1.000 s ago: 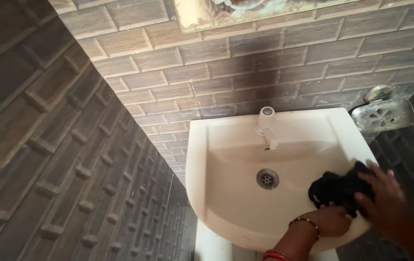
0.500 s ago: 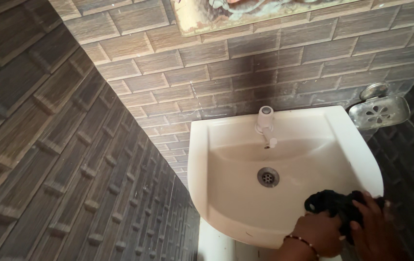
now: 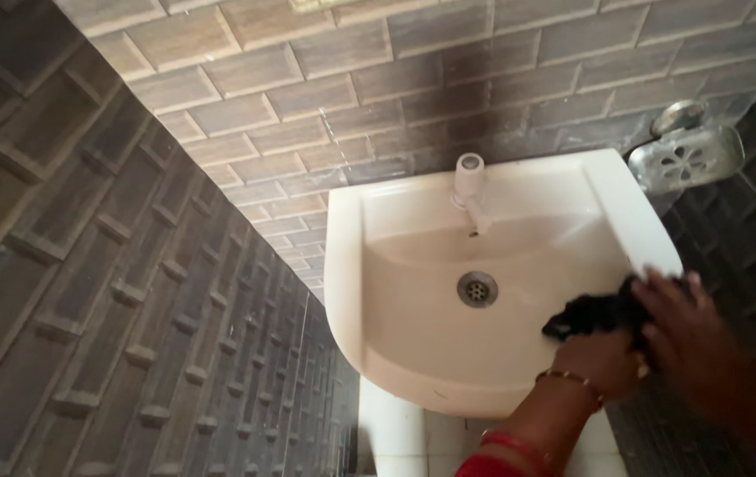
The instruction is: The person washes a black cloth in a white sink by hand, scrubbing it against the basin surface and wringing it out.
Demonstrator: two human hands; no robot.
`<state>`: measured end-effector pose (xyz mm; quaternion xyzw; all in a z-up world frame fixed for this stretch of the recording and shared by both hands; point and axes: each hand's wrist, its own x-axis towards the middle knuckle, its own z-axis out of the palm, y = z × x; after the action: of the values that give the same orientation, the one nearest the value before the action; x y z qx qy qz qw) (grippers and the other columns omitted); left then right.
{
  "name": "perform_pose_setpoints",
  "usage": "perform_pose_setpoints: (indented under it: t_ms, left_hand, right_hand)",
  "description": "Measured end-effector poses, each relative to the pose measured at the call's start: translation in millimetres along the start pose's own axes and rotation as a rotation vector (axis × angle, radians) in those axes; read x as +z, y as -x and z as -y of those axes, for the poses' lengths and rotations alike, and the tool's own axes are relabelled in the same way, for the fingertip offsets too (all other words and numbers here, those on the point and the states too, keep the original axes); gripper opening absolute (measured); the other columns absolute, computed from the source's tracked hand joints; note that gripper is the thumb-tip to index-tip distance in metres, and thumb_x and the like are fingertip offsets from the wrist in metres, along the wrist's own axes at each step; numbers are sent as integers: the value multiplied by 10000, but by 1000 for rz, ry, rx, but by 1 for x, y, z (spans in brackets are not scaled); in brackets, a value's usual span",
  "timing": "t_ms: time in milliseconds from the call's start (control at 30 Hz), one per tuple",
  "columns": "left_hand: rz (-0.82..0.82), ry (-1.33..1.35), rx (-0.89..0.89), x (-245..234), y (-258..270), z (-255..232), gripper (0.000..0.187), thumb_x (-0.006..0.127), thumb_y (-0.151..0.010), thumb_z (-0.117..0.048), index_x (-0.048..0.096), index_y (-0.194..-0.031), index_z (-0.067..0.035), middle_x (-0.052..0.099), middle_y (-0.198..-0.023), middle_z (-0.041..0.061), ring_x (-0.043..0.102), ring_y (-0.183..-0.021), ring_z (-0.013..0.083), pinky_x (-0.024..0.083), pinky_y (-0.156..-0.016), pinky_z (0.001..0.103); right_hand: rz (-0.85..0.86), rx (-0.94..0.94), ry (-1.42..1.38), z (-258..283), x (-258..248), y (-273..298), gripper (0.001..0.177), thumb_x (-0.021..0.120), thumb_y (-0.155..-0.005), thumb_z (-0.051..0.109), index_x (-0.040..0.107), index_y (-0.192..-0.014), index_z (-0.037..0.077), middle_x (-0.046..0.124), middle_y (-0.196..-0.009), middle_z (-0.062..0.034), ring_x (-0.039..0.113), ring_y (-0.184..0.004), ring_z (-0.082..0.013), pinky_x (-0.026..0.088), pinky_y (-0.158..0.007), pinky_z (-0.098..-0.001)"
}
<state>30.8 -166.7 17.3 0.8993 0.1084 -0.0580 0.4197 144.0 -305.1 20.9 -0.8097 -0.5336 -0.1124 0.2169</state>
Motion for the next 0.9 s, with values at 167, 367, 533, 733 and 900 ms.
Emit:
perform_pose_setpoints:
  t_ms: [167, 367, 533, 733, 900]
  left_hand:
    - [-117, -72, -79, 13, -24, -16, 470, 606, -942, -384, 641, -1313, -97, 515, -1422, 298, 560, -1203, 516, 487, -948, 583]
    - [-121, -90, -1, 16, -12, -6, 383, 562, -984, -348, 689, -1224, -77, 681, -1256, 242, 670, -1103, 433, 531, -937, 527]
    - [-47, -209, 69, -7, 22, -1, 322, 593, -933, -248, 693, -1185, -73, 732, -1140, 206, 707, -1020, 395, 558, -885, 500]
    - [53, -289, -46, -31, 47, -18, 252, 643, -882, -193, 757, -1067, -64, 774, -1032, 196, 737, -978, 370, 574, -882, 481]
    - [44, -329, -65, -18, 28, -30, 324, 677, -822, -162, 776, -1121, -88, 759, -1155, 181, 725, -1085, 353, 575, -900, 494]
  right_hand:
    - [160, -19, -88, -52, 2, -32, 693, 458, -957, 325, 263, -1535, -3, 186, -1647, -237, 220, -1496, -437, 223, -1169, -508]
    - [277, 101, -31, -54, 5, -19, 818, 510, -926, 384, 183, -1595, 46, 57, -1685, -233, 153, -1500, -439, 258, -1160, -490]
    - [198, -61, -29, -17, -5, 11, 791, 440, -927, 404, 200, -1580, 28, 59, -1658, -257, 104, -1516, -435, 181, -1171, -508]
    - [302, -104, 35, 19, -23, 21, 790, 412, -956, 417, 181, -1583, -6, 61, -1691, -235, 59, -1550, -389, 72, -1195, -577]
    - [353, -74, 115, 3, -27, 6, 759, 436, -934, 390, 236, -1591, 68, 144, -1661, -146, 225, -1462, -333, 140, -1210, -546]
